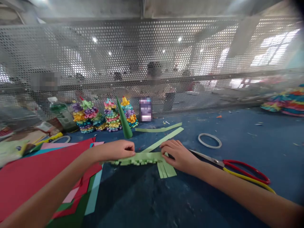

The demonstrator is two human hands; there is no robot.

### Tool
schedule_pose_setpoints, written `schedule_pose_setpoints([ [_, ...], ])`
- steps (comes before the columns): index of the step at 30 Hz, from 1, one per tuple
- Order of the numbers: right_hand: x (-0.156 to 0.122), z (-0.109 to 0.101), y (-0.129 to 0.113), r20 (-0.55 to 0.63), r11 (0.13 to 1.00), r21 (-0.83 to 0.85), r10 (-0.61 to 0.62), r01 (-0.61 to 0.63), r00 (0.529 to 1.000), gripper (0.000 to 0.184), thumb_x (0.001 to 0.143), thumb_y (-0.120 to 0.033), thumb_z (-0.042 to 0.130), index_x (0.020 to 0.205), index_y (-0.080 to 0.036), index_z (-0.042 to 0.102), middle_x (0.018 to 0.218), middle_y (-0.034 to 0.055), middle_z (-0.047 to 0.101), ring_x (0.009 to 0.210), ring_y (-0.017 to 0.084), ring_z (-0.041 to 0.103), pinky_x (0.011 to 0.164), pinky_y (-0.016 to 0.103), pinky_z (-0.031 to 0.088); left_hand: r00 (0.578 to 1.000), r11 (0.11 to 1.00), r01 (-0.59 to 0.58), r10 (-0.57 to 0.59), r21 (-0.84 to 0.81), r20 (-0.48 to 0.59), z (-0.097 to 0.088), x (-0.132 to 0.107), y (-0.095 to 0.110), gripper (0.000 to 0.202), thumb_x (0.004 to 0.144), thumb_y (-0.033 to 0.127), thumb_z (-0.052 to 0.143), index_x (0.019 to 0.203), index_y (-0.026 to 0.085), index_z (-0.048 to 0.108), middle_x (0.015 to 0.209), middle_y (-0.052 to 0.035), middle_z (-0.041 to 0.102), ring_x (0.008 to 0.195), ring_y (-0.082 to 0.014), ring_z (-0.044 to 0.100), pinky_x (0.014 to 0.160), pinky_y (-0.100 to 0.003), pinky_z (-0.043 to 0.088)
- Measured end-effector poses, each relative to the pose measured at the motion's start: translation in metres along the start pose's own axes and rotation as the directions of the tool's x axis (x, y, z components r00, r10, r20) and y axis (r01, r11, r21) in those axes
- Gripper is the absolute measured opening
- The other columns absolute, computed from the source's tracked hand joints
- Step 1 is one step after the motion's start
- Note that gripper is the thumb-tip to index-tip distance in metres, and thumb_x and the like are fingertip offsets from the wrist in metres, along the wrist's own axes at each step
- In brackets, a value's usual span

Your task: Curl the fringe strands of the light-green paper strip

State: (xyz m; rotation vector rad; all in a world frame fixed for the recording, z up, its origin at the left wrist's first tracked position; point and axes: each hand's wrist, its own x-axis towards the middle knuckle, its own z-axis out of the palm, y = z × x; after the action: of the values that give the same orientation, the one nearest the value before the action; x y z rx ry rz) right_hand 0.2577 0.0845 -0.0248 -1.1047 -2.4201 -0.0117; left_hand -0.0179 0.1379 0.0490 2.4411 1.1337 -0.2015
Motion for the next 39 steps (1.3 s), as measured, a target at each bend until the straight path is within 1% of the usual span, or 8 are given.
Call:
schedule_pose_setpoints([
  [6,0.000,-0.001,-0.003,0.081,0.999,0.037,0.005,-0.007,0.997,0.011,0.088,-0.017,0.047,0.092,-0.020,0.057,0.103,0.0048,0.059,0.098,0.019,0.052,0.084,0.033,0.038,0.982,0.958,0.181,-0.164,0.221,-0.095,-0.002,-0.008,-0.001,0.031,0.084,0.042,0.042,0.082,0.019,0.062,0.086,-0.0065,0.064,0.070,-0.0199,0.055,0.063,-0.029,0.036],
  [10,0.000,-0.002,-0.004,0.111,0.998,0.062,-0.027,0.020,0.993,0.014,0.088,-0.017,0.047,0.097,-0.019,0.057,0.101,0.0049,0.059,0.096,0.018,0.052,0.084,0.033,0.039,0.962,0.943,0.148,-0.067,0.298,-0.266,0.017,0.004,0.022,0.034,0.092,0.037,0.030,0.090,0.019,0.059,0.096,-0.0068,0.063,0.088,-0.0216,0.055,0.082,-0.036,0.034],
  [15,0.001,0.000,-0.006,0.125,0.997,0.054,-0.060,0.054,0.990,0.013,0.088,-0.016,0.046,0.091,-0.017,0.059,0.092,0.0059,0.059,0.089,0.018,0.051,0.080,0.033,0.040,0.924,0.891,0.026,0.152,0.453,-0.352,0.058,0.028,0.055,0.046,0.093,0.047,0.030,0.078,0.015,0.060,0.076,-0.0079,0.063,0.075,-0.0236,0.060,0.072,-0.037,0.038],
  [20,0.001,0.001,-0.006,0.102,0.996,0.074,-0.063,0.056,0.993,0.011,0.085,-0.013,0.047,0.087,-0.016,0.058,0.087,0.0059,0.059,0.084,0.017,0.050,0.077,0.033,0.040,0.898,0.875,0.074,0.151,0.479,-0.413,0.072,0.043,0.064,0.047,0.092,0.046,0.033,0.080,0.012,0.063,0.076,-0.0123,0.064,0.074,-0.0261,0.061,0.067,-0.038,0.041],
  [33,-0.007,-0.007,-0.018,0.158,0.967,0.179,-0.210,0.181,0.965,0.024,0.085,-0.029,0.054,0.108,-0.021,0.056,0.109,0.0064,0.058,0.100,0.020,0.051,0.086,0.037,0.038,0.916,0.862,-0.078,0.260,0.501,-0.306,0.054,0.041,0.050,0.030,0.088,0.034,0.043,0.073,0.017,0.062,0.075,-0.0057,0.062,0.073,-0.0194,0.057,0.064,-0.029,0.037],
  [36,-0.004,-0.003,-0.016,0.190,0.970,0.185,-0.193,0.158,0.963,0.016,0.089,-0.028,0.051,0.102,-0.022,0.059,0.105,0.0047,0.060,0.096,0.019,0.052,0.086,0.036,0.040,0.912,0.893,0.018,0.171,0.451,-0.374,0.020,0.005,0.020,0.043,0.091,0.045,0.037,0.071,0.016,0.061,0.070,-0.0040,0.060,0.065,-0.0157,0.054,0.061,-0.026,0.034],
  [37,-0.003,-0.002,-0.015,0.188,0.969,0.192,-0.191,0.155,0.964,0.014,0.090,-0.028,0.050,0.099,-0.022,0.059,0.103,0.0042,0.060,0.094,0.018,0.053,0.086,0.035,0.040,0.900,0.925,0.144,0.025,0.352,-0.434,0.004,-0.015,0.002,0.045,0.091,0.049,0.037,0.072,0.016,0.061,0.069,-0.0023,0.060,0.063,-0.0141,0.053,0.059,-0.024,0.032],
  [39,-0.001,0.001,-0.014,0.172,0.966,0.205,-0.195,0.158,0.966,0.012,0.091,-0.027,0.050,0.095,-0.022,0.059,0.101,0.0035,0.061,0.092,0.017,0.053,0.085,0.034,0.040,0.758,0.897,0.414,-0.246,0.154,-0.604,-0.029,-0.061,-0.036,0.041,0.091,0.049,0.039,0.085,0.017,0.062,0.071,0.0010,0.061,0.065,-0.0132,0.053,0.062,-0.023,0.033],
])
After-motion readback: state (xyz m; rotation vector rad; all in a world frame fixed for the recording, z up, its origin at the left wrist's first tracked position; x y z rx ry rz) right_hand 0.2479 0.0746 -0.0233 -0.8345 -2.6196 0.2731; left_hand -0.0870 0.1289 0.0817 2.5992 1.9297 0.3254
